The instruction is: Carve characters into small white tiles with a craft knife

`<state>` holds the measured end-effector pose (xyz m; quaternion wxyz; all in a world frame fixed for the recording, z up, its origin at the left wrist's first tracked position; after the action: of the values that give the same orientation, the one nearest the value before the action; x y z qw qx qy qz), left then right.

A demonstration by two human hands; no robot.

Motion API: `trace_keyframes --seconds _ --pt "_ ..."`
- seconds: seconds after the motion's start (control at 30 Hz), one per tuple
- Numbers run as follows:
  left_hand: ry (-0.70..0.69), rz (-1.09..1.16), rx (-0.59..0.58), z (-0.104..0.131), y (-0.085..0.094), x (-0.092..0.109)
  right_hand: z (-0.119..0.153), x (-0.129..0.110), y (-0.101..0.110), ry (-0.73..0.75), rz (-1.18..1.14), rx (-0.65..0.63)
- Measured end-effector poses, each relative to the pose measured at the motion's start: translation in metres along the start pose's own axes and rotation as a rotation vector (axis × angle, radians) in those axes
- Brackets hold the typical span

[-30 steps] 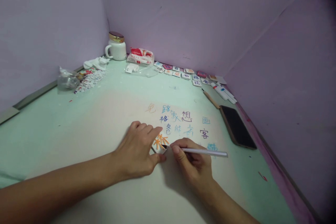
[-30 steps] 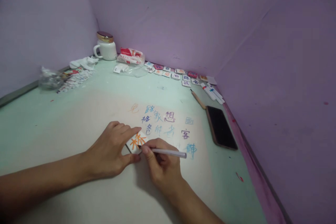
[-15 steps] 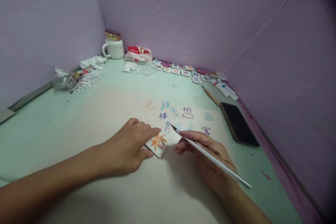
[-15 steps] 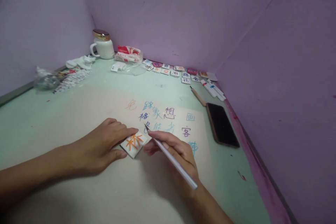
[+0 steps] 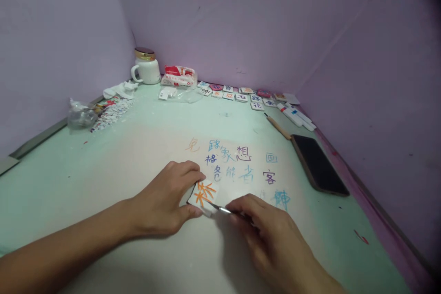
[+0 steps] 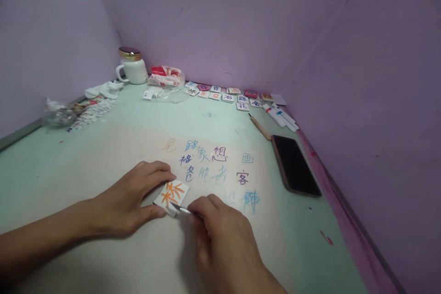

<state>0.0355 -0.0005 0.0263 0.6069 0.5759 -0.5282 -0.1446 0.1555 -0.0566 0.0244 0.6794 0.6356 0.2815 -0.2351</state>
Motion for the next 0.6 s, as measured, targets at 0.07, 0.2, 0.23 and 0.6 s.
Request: trace_keyframes --seconds 0.07,0.2,0.23,0.6 --pt "0.009 0.007 0.017 0.001 0.000 0.000 0.006 -0.005 0.005 0.076 0.164 0.118" --pt "0.019 0.020 0.026 0.001 -0.001 0.001 0.010 -0.012 0.003 0.163 0.325 0.216" --pt "0.020 0.022 0.026 0.001 -0.001 0.001 0.010 -0.013 0.002 0.175 0.339 0.219" --pt "0.050 0.043 0.025 0.001 -0.001 -0.002 0.010 -0.023 0.003 0.196 0.371 0.294"
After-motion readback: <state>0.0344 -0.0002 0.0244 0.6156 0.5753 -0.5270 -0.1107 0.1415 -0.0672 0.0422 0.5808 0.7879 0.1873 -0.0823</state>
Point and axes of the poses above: each hand's wrist, its own z-axis away from the middle knuckle, its own y-axis out of the back of the hand, x = y × z, the point moved 10 cm from there along -z, towards the middle knuckle, and after that the axes turned 4 degrees about -y, right-handed, at the moved point
